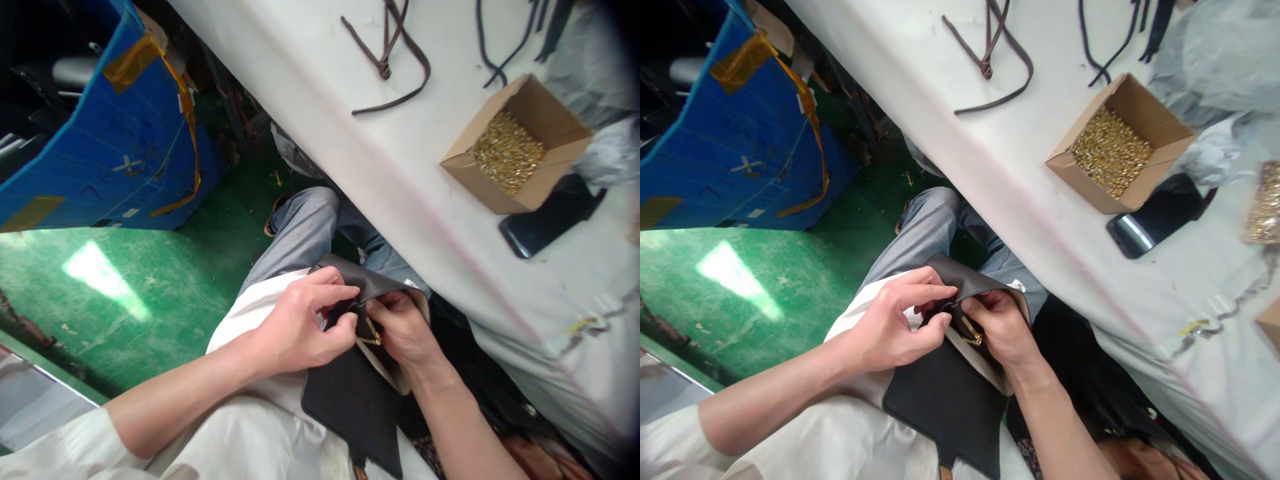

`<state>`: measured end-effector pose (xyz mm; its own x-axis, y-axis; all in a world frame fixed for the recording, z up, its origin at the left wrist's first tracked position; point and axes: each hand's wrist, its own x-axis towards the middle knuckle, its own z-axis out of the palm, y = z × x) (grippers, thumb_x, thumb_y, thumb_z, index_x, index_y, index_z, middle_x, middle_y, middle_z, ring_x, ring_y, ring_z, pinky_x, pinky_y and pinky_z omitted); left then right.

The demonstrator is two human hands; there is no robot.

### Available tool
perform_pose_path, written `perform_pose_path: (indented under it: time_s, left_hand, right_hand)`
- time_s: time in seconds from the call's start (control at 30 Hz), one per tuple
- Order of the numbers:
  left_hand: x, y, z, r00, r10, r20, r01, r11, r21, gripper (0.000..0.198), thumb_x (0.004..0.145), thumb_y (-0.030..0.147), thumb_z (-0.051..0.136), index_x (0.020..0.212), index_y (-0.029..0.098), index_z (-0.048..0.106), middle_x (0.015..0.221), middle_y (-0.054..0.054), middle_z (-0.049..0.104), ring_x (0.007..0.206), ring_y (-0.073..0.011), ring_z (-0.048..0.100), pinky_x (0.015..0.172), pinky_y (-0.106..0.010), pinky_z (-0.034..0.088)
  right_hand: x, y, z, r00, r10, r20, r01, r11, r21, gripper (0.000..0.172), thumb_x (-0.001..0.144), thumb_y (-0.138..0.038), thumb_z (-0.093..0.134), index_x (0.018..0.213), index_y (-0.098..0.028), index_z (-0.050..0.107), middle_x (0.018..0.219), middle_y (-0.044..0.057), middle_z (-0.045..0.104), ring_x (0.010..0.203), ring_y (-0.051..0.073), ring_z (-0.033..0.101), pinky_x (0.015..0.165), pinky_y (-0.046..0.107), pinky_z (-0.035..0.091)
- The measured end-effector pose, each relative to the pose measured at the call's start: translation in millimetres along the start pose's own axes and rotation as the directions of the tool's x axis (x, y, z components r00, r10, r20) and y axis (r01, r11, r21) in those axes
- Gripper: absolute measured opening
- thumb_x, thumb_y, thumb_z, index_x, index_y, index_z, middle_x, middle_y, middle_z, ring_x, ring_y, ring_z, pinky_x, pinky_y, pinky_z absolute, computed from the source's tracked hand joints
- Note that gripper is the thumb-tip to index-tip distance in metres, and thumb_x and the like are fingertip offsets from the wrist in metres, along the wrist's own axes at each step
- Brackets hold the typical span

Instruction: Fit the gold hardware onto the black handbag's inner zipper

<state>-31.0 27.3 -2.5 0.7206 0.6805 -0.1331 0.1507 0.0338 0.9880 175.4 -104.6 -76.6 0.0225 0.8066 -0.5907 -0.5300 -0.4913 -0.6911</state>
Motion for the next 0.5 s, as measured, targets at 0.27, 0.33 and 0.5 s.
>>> perform_pose_path:
  time_s: [0.27,0.33,0.5]
  left_hand:
    - [-2.3,-0.8,-0.2,1.000,0.013,-0.011,-0.013,1.000,0.014,0.022,0.095,0.010,0.068,0.111,0.005,0.081,0.096,-0.005,0.060,0.080,-0.0121,0.054,0.069,-0.032,0.045]
    - [-1.8,-1.2,-2.2,1.000,0.012,-0.005,-0.011,1.000,0.023,0.024,0.094,0.011,0.068,0.113,0.005,0.081,0.097,-0.005,0.061,0.081,-0.0120,0.055,0.070,-0.031,0.046]
    - [1.6,-0.9,-3.0,1.000,0.001,-0.008,-0.001,1.000,0.030,0.031,0.091,0.011,0.068,0.118,0.004,0.083,0.096,-0.005,0.062,0.080,-0.0109,0.057,0.068,-0.029,0.047]
  right_hand:
    - [4.3,-9.4,9.7,0.999,0.051,0.006,-0.051,0.999,0.018,0.020,0.092,-0.025,0.096,0.111,-0.030,0.092,0.100,0.002,0.080,0.101,0.025,0.078,0.096,0.031,0.064]
    - [5.7,-9.3,9.2,0.998,0.063,0.002,-0.063,0.998,0.011,0.023,0.092,-0.024,0.095,0.114,-0.029,0.091,0.104,0.003,0.081,0.102,0.025,0.078,0.097,0.031,0.063]
    - [8.8,-8.1,8.5,0.997,0.067,0.022,-0.068,0.997,0.025,0.026,0.093,-0.024,0.093,0.118,-0.030,0.091,0.107,0.002,0.081,0.103,0.024,0.078,0.099,0.031,0.063]
